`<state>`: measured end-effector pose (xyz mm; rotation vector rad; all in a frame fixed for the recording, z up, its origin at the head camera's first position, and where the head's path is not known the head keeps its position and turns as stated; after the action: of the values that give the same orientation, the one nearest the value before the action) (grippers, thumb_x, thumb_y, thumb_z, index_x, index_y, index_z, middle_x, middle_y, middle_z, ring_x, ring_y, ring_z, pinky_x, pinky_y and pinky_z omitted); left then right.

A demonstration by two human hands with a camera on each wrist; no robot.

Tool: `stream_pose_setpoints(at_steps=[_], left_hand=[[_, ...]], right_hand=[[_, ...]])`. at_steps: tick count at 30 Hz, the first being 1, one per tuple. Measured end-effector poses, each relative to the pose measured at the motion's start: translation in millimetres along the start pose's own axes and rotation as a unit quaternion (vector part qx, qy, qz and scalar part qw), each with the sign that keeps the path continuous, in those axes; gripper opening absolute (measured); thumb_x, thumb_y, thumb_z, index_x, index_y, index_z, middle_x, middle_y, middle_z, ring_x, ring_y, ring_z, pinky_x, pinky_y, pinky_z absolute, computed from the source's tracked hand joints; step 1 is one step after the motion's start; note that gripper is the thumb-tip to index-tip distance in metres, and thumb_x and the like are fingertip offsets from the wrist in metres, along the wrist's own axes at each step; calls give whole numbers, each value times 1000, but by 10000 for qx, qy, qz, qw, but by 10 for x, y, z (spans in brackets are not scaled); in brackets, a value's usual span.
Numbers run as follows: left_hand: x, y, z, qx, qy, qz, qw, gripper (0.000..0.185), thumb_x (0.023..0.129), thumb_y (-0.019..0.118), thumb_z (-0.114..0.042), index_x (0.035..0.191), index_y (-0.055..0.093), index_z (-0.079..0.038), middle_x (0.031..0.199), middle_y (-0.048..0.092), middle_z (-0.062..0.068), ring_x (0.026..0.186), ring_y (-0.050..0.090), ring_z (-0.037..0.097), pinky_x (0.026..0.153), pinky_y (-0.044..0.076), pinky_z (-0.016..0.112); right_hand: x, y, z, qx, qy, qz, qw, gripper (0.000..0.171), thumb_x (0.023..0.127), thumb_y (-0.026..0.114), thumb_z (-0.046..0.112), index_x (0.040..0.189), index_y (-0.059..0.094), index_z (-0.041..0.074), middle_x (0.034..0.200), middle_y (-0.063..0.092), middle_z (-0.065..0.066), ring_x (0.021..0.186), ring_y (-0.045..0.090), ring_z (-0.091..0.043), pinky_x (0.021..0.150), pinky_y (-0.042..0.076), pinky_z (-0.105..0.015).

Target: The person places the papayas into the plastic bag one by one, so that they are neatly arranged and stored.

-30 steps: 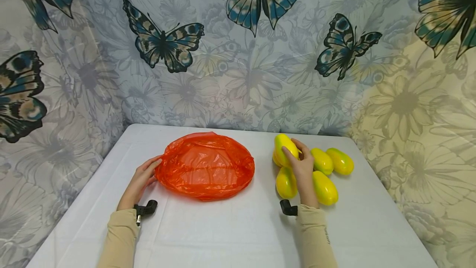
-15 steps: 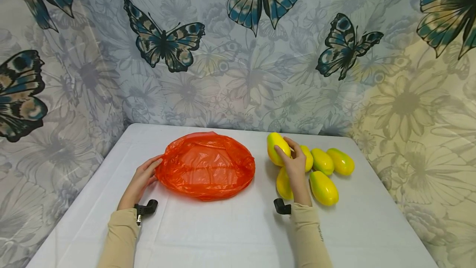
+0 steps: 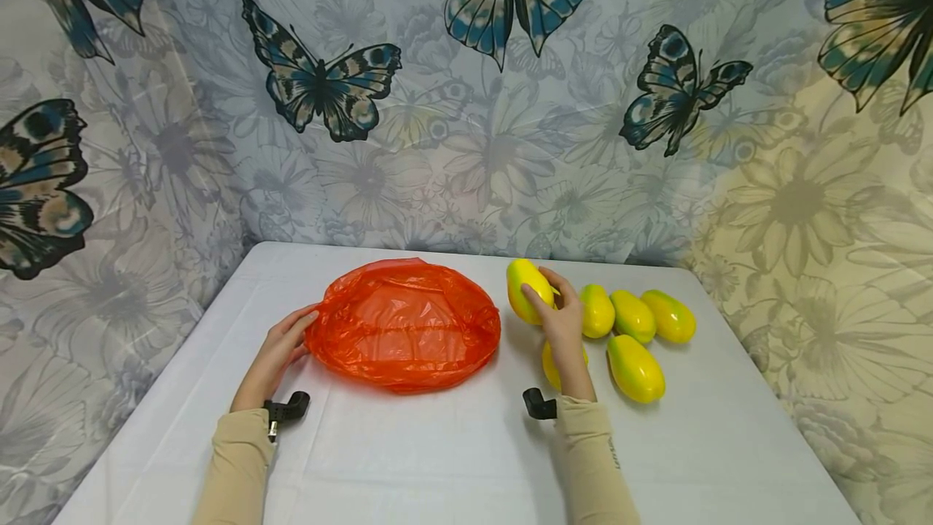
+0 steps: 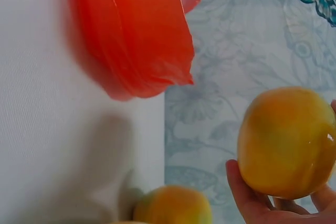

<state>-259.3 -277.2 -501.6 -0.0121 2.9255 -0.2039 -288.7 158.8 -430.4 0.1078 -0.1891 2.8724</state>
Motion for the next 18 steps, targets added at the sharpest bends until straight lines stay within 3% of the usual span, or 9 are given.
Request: stream_pose_setpoints(at_steps=[18], left_hand=[[-4,-4,-9,18,-51,5,10000,68,99,45,-54,154,30,-16,155,33,11,98,54,-11,83,49,16]], right_hand=[[-53,285,-5,140,58,277,9995,52,87,75,30,135,57,19,140,52,-3,116,52,-21,82,48,-12]])
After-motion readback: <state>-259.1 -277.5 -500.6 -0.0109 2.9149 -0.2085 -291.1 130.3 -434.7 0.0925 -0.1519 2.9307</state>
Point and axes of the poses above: each hand's wrist, its own x-axis towards the middle knuckle, its own y-axis out of the palm, z = x × y, the point moved 1 cm from there along x, towards the middle knuckle
